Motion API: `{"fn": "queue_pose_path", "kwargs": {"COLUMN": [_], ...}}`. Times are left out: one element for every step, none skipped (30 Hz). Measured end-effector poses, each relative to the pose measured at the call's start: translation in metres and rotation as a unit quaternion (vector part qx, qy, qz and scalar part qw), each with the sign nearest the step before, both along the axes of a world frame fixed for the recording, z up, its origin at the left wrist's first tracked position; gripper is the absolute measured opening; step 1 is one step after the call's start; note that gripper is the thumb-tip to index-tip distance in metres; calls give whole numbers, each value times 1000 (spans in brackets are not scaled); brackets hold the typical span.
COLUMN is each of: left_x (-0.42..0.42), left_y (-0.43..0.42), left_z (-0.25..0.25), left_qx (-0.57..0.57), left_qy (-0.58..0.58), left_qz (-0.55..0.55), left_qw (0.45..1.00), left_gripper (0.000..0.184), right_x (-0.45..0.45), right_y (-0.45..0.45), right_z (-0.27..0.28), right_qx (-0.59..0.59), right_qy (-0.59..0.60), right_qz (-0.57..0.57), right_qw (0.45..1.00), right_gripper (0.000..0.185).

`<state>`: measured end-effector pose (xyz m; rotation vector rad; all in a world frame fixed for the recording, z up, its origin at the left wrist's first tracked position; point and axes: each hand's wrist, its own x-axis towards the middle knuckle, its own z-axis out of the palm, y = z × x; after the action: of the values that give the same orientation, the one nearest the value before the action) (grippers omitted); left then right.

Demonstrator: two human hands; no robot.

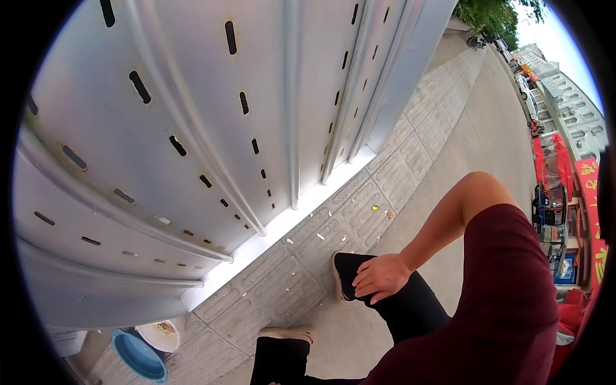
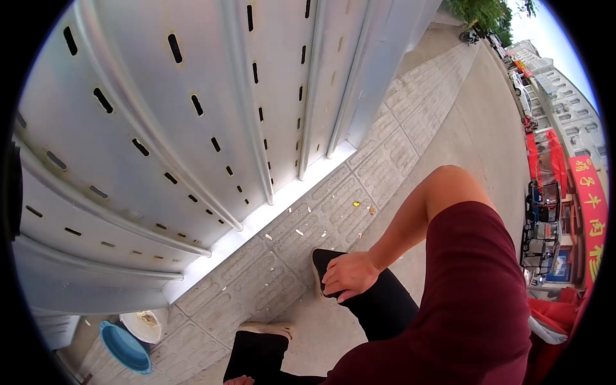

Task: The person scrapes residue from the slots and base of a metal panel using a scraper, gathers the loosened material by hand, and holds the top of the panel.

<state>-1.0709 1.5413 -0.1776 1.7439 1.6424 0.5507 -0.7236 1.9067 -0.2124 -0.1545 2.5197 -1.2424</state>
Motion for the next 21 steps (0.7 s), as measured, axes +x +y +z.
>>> {"fn": "queue_pose_path", "kwargs": {"left_x": [5, 10, 14, 18, 25, 31, 36, 41, 59, 81, 107, 131, 156, 176, 189, 188, 184, 177, 162, 141, 122], "left_y": [0, 0, -1, -3, -7, -9, -5, 1, 13, 30, 69, 112, 147, 175, 197, 207, 219, 223, 239, 261, 272], "left_z": [3, 7, 11, 12, 13, 13, 11, 11, 12, 28, 62, 105, 145, 174, 205, 219, 221, 233, 255, 273, 279], "left_qx": [-3, -4, -4, -3, -24, -42, -212, -378, -279, -177, -98, -57, -8, 27, 63, 110, 158, 198, 174, 153, 91], "left_qy": [-5, -9, -12, -18, -22, -26, -53, -77, -80, -79, -88, -108, -142, -132, -23, 0, 21, 41, 146, 248, 259], "left_qz": [0, 0, -1, 0, 5, 11, -22, -50, 19, 83, 108, 95, 58, -6, -65, -67, -70, -76, -53, -27, 43], "left_qw": [1000, 1000, 1000, 1000, 999, 999, 976, 921, 957, 978, 985, 988, 988, 991, 996, 992, 985, 976, 972, 956, 961], "left_gripper": [27, 27, 27, 28, 29, 30, 42, 55, 57, 60, 66, 71, 78, 80, 77, 76, 74, 72, 67, 62, 55], "right_x": [3, 6, 10, 15, 21, 28, 30, 25, 8, -12, -32, -48, -60, -70, -74, -76, -76, -71, -62, -53, -44], "right_y": [-4, -10, -18, -28, -39, -50, -61, -72, -78, -87, -104, -119, -123, -117, -103, -89, -72, -55, -29, 1, 21], "right_z": [5, 10, 15, 13, 7, 2, -6, -9, -3, 27, 45, 67, 106, 143, 167, 191, 216, 250, 290, 328, 373], "right_qx": [7, 16, 26, 33, 42, 51, 30, 5, -180, -432, -507, -574, -677, -767, -830, -881, -918, -892, -861, -822, -810], "right_qy": [-22, -43, -63, -91, -117, -142, -183, -218, -288, -287, -266, -246, -249, -247, -207, -166, -125, -113, -97, -77, -58], "right_qz": [-8, -17, -27, -93, -158, -223, -335, -439, -550, -624, -656, -679, -612, -530, -433, -329, -221, -261, -302, -342, -374], "right_qw": [1000, 999, 997, 991, 980, 963, 924, 872, 763, 585, 491, 386, 324, 264, 283, 297, 306, 352, 398, 448, 449], "right_gripper": [42, 46, 50, 53, 56, 59, 64, 69, 74, 82, 87, 91, 95, 99, 96, 94, 92, 88, 83, 79, 68]}}
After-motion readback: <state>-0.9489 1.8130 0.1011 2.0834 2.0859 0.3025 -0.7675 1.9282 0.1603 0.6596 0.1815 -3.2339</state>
